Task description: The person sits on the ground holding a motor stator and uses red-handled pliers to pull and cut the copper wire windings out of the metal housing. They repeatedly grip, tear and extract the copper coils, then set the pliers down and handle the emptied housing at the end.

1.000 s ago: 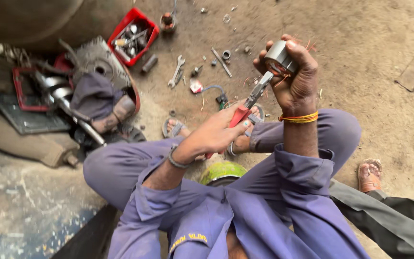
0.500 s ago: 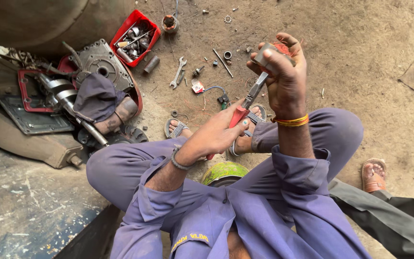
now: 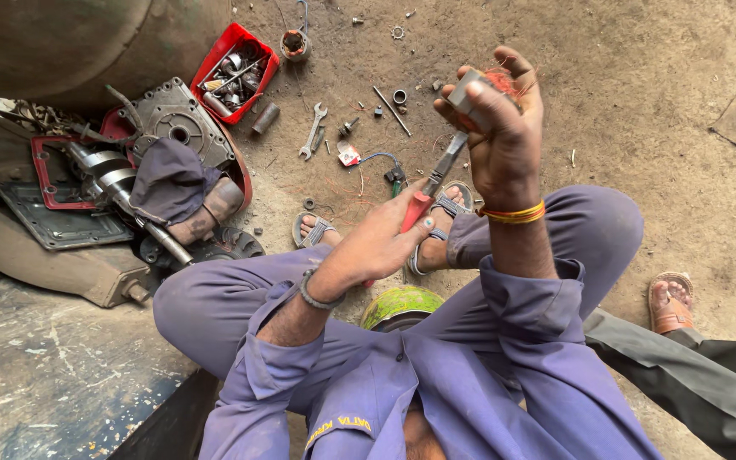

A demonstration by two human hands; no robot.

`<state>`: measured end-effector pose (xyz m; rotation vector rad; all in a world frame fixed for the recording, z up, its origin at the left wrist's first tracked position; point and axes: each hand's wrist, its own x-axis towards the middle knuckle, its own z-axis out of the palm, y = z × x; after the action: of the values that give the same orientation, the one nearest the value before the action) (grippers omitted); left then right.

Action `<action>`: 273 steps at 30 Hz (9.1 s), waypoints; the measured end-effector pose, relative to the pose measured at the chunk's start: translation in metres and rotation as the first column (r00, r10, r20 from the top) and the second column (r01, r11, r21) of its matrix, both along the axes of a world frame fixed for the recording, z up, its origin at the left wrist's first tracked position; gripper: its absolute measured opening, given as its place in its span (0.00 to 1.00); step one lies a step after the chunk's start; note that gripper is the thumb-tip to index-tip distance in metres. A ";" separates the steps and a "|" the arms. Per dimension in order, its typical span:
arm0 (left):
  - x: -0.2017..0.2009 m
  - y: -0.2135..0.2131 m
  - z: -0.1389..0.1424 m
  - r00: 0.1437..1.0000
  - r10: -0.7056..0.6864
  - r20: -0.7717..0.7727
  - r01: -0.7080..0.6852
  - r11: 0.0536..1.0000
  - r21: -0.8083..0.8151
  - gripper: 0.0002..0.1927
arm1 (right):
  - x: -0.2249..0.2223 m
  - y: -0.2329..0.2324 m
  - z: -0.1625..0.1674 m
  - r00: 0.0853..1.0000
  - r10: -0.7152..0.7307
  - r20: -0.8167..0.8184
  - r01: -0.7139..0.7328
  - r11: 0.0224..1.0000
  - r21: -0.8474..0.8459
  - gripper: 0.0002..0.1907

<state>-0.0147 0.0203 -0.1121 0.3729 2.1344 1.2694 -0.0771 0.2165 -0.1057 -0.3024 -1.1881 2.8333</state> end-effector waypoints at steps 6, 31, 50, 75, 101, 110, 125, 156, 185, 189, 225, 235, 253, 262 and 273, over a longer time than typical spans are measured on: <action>0.004 0.007 -0.010 0.997 0.026 -0.071 -0.014 0.985 0.173 0.34 | -0.002 -0.003 -0.002 0.980 0.125 0.153 -0.084 0.965 -0.250 0.17; 0.004 0.005 -0.008 0.964 0.153 -0.216 -0.133 0.986 0.105 0.27 | -0.001 -0.017 0.004 0.963 0.178 0.202 -0.125 0.960 -0.249 0.20; 0.083 -0.004 -0.051 0.996 0.076 0.044 -0.075 0.997 -0.019 0.12 | -0.021 0.183 -0.023 0.922 -0.382 -0.059 0.352 0.893 -0.282 0.15; -0.003 0.038 0.051 0.987 -0.094 -0.133 0.110 0.986 0.125 0.14 | 0.011 0.060 0.036 0.967 -0.200 -0.157 0.204 0.979 0.004 0.26; 0.058 -0.033 0.003 0.983 -0.184 0.002 0.183 0.975 -0.128 0.12 | -0.010 0.175 0.029 0.699 -0.711 -0.079 0.679 0.694 -0.241 0.15; 0.024 -0.049 -0.122 0.997 -0.083 0.002 0.075 0.896 -0.438 0.12 | 0.018 0.070 0.035 0.937 -0.201 -0.287 0.260 0.948 0.184 0.34; 0.028 -0.035 -0.046 0.984 0.031 0.178 -0.050 0.993 0.105 0.17 | 0.026 -0.004 -0.007 0.997 0.055 0.051 -0.053 0.997 -0.049 0.22; 0.041 -0.001 -0.013 0.987 0.120 0.109 -0.136 0.979 0.153 0.18 | 0.019 -0.016 -0.018 0.991 -0.116 0.064 0.098 0.967 0.235 0.50; 0.048 0.044 -0.009 0.987 0.162 0.000 -0.161 0.980 0.119 0.16 | 0.004 0.026 -0.039 0.983 -0.053 0.177 0.044 0.998 0.055 0.28; 0.100 0.038 -0.008 0.978 0.136 0.161 -0.133 0.991 -0.028 0.19 | -0.020 0.096 -0.035 0.984 -0.159 0.085 0.180 0.895 -0.409 0.15; -0.005 0.001 -0.107 0.951 -0.208 0.227 0.306 0.708 -0.636 0.15 | 0.051 0.094 0.042 0.715 -0.355 -0.603 0.667 0.604 0.436 0.39; -0.014 -0.010 -0.090 0.933 -0.182 0.312 0.274 0.919 -0.283 0.18 | 0.030 0.095 0.039 0.983 -0.171 -0.065 0.124 0.884 -0.450 0.26; -0.009 0.035 0.021 0.995 -0.068 -0.068 0.072 0.996 0.060 0.17 | 0.019 0.030 -0.006 0.994 -0.017 0.105 0.048 0.954 -0.295 0.35; -0.014 0.018 0.030 0.998 -0.050 -0.040 0.053 0.995 0.080 0.18 | 0.022 0.012 0.001 0.994 0.058 0.097 -0.030 0.963 -0.266 0.37; -0.015 0.008 0.056 0.992 -0.080 0.103 0.086 0.995 -0.056 0.17 | 0.022 0.020 0.002 0.992 0.121 -0.036 -0.118 0.990 0.075 0.34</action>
<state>-0.0293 0.0279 -0.0561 0.3609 2.0460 1.1505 -0.0546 0.2368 -0.1041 -0.1742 -1.3404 2.8721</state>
